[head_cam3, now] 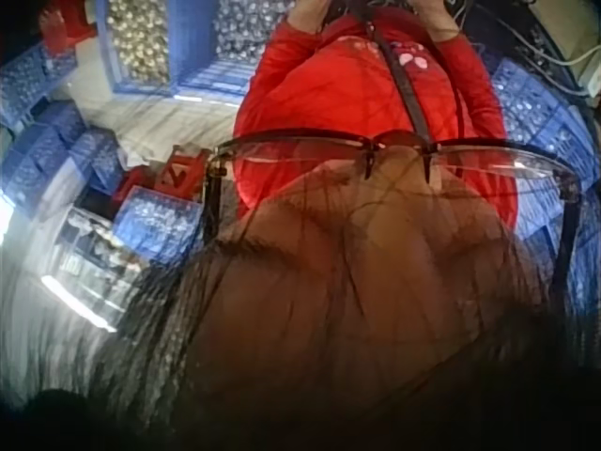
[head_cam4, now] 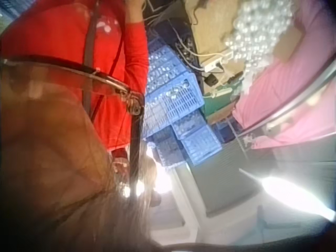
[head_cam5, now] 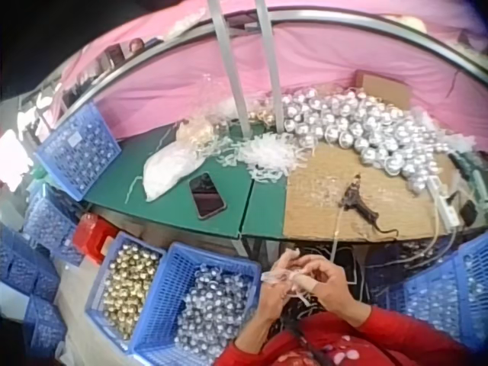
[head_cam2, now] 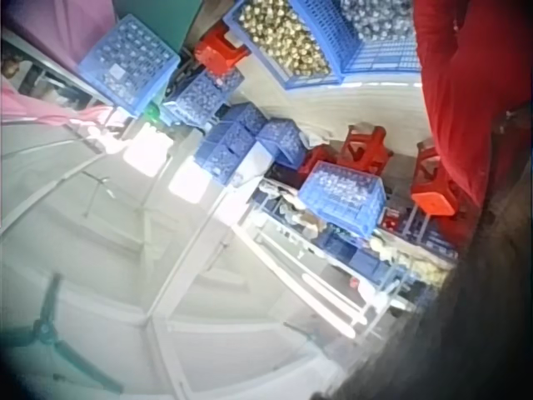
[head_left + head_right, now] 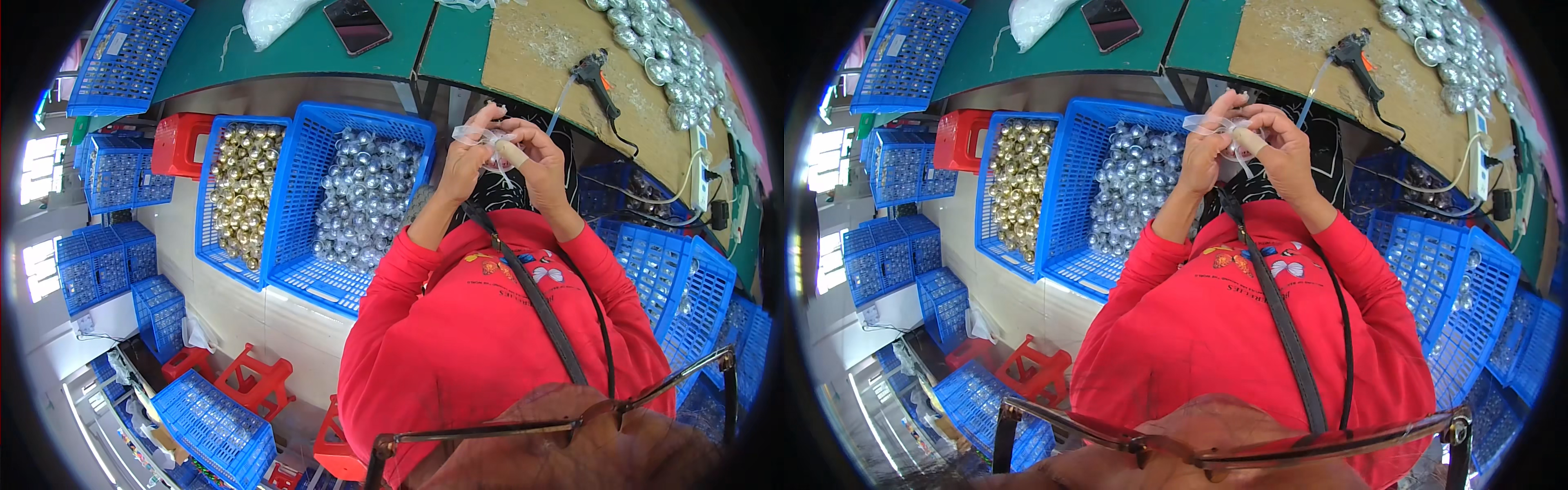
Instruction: The person picks up ornament baubles and plastic loops, applies hot glue onto the baubles using a glue gun, and attaches the loops onto each bauble by hand.
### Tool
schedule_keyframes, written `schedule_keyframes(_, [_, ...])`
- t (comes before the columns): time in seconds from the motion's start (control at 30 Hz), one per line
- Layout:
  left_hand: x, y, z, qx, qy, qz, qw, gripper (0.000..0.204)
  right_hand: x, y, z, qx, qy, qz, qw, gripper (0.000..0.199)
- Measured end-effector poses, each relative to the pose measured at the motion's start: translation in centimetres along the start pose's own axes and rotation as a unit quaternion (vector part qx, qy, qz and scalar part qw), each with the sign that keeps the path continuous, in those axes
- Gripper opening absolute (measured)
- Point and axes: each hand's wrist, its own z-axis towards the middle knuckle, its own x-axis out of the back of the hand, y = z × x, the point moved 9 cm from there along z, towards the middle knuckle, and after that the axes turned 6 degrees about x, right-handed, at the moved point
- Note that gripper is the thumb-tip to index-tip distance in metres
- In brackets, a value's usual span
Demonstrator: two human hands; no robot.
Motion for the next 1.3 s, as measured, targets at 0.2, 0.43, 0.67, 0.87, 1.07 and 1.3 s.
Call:
schedule_keyframes(0.2, [0.2,0.1,0.1,-0.021,0.008,-0.06,0.998,0.075,0.1,0.9,-0.4,-0.057,0.021,0.013,0.998,0.02])
schedule_keyframes(0.43, [0.0,0.8,0.0,-0.034,-0.006,-0.082,0.996,0.083,0.8,1.3,0.1,-0.101,0.05,0.033,0.993,0.044])
schedule_keyframes(0.67, [0.3,0.3,0.0,-0.037,-0.005,-0.11,0.993,0.087,1.4,3.2,-0.3,-0.157,0.082,0.085,0.981,0.043])
schedule_keyframes(0.87, [0.4,0.5,0.0,-0.032,-0.011,-0.157,0.987,0.088,1.2,3.6,-0.9,-0.238,0.077,0.17,0.953,0.049])
schedule_keyframes(1.07, [0.6,-0.2,0.0,0.008,-0.038,-0.159,0.987,0.089,-1.7,1.0,-0.8,-0.107,-0.136,-0.011,0.985,0.072])
schedule_keyframes(1.3, [0.3,-0.3,0.3,0.032,-0.036,-0.307,0.95,0.089,-1.1,1.1,-0.9,-0.064,-0.102,-0.064,0.991,0.073])
